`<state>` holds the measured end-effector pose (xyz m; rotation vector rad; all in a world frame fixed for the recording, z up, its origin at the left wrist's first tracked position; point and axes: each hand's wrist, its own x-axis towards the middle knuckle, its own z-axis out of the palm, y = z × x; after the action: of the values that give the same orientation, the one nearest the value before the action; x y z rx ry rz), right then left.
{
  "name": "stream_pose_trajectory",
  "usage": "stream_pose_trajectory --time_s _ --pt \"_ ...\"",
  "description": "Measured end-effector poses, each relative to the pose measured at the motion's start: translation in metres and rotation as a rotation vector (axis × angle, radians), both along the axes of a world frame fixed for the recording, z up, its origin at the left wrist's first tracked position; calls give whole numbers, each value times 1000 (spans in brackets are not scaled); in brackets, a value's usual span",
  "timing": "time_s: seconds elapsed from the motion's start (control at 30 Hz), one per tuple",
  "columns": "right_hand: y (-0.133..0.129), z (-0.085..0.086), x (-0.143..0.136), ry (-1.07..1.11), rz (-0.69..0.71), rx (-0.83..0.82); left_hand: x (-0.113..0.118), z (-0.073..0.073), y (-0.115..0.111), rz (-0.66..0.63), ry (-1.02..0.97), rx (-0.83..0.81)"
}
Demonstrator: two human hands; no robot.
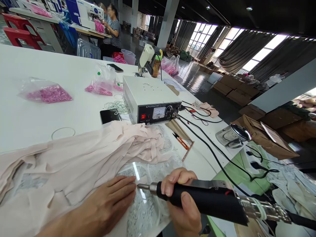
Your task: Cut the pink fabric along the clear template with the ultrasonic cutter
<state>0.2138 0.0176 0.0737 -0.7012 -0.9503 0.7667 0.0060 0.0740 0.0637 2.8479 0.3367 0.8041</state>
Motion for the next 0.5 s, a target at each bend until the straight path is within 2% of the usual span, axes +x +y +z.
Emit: stream_pose_trajectory --time_s 0.33,0.5 --pt "-6 6 -2 -2 49 -11 1 0 -2 12 0 10" --pt "-9 0 1 -80 26 -57 0 0 -2 27 -31 15"
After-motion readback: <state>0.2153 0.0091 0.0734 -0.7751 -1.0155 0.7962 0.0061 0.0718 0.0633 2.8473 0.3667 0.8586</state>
